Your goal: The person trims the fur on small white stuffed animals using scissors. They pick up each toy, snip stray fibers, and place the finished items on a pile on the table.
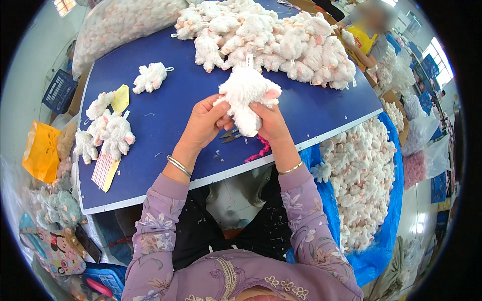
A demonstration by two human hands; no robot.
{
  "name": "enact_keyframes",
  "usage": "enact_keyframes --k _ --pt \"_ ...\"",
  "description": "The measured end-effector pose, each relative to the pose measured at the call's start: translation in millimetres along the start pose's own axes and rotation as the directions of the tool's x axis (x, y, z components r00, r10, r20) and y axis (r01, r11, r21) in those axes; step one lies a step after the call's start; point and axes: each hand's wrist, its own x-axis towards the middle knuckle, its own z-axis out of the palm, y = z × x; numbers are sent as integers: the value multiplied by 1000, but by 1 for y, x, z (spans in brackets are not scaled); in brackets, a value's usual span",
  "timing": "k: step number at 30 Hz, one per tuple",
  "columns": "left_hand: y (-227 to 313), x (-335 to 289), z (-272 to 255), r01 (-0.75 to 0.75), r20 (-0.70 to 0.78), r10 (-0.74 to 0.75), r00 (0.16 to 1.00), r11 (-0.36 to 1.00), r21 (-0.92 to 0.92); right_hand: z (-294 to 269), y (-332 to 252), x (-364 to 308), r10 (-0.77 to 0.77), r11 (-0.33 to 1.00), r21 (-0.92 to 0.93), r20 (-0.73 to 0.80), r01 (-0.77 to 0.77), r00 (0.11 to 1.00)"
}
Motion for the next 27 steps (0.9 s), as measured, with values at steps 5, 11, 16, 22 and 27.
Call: enact_keyframes --k 5,11,16,22,27 --pt "1 9 -1 -147 -190 245 951 895 421 -14 -8 12 -132 931 -359 -170 63 977" --pt "1 2 8 -100 -132 265 955 708 699 -16 -18 8 -179 828 -552 -94 98 979" --pt "-1 -4 17 -126 -29 265 964 547 827 -7 -6 6 -146 719 -695 -143 6 979" --pt "1 -4 16 -325 148 357 922 509 797 2 -18 7 -60 929 -368 -240 -34 969" --pt "1 -4 12 -393 217 377 901 493 777 -16 -29 7 55 884 -454 -142 -114 988"
